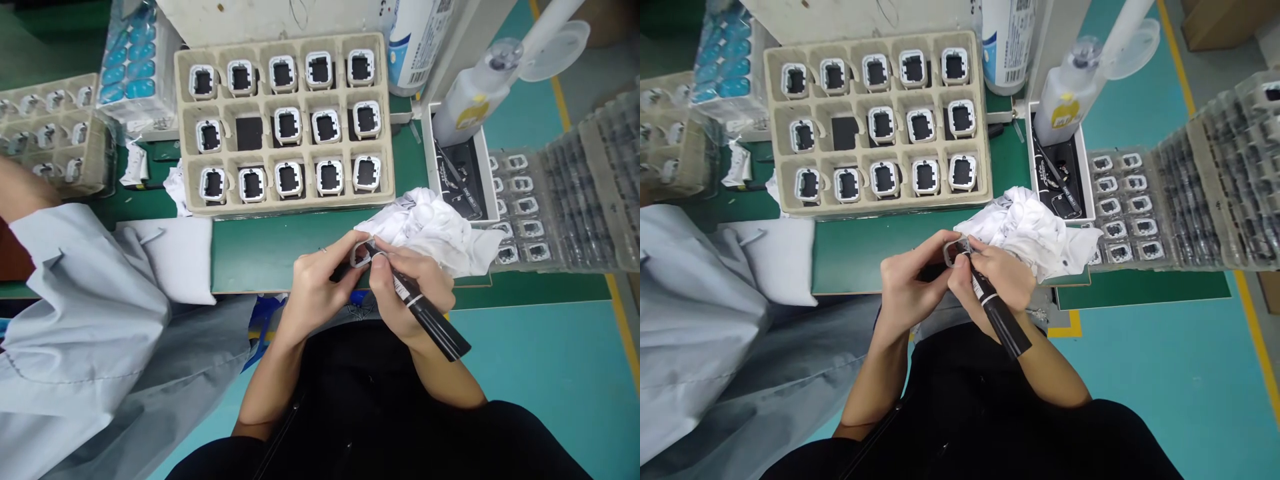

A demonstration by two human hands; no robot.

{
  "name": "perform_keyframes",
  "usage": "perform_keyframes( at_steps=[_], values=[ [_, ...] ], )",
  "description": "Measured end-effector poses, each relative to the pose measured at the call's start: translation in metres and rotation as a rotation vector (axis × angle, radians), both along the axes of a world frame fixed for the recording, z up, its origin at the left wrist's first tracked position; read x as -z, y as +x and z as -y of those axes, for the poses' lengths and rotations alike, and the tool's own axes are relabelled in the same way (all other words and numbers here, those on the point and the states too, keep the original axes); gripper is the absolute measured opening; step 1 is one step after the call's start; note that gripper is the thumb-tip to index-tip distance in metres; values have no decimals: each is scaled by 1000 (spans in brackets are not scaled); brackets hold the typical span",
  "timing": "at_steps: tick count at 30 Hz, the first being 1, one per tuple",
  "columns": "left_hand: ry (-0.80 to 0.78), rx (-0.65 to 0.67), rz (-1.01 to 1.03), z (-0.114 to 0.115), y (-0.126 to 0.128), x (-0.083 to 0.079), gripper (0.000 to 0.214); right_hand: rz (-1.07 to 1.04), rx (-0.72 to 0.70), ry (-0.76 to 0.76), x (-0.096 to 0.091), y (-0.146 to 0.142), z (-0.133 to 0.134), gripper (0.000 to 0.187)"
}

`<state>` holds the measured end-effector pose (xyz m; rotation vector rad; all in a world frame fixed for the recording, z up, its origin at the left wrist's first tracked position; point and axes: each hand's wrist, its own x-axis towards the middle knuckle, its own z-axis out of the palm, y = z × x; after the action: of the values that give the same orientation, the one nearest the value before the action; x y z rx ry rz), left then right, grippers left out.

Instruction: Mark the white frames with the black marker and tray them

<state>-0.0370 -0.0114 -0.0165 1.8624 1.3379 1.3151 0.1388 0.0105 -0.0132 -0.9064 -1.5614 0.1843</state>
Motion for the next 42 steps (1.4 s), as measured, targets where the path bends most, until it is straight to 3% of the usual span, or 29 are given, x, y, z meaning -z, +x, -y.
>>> perform_keyframes(
  at_steps=[17,27,42],
  values=[
    [-68,18,76,-1,0,-1,44,12,9,-62,0,2,0,16],
    [-291,99,327,-8,-3,-5,53,-131,-23,-110,12,3,6,16],
    [-204,65,188,-5,-2,-2,44,-97,34,-109,3,-2,2,10]
  ],
)
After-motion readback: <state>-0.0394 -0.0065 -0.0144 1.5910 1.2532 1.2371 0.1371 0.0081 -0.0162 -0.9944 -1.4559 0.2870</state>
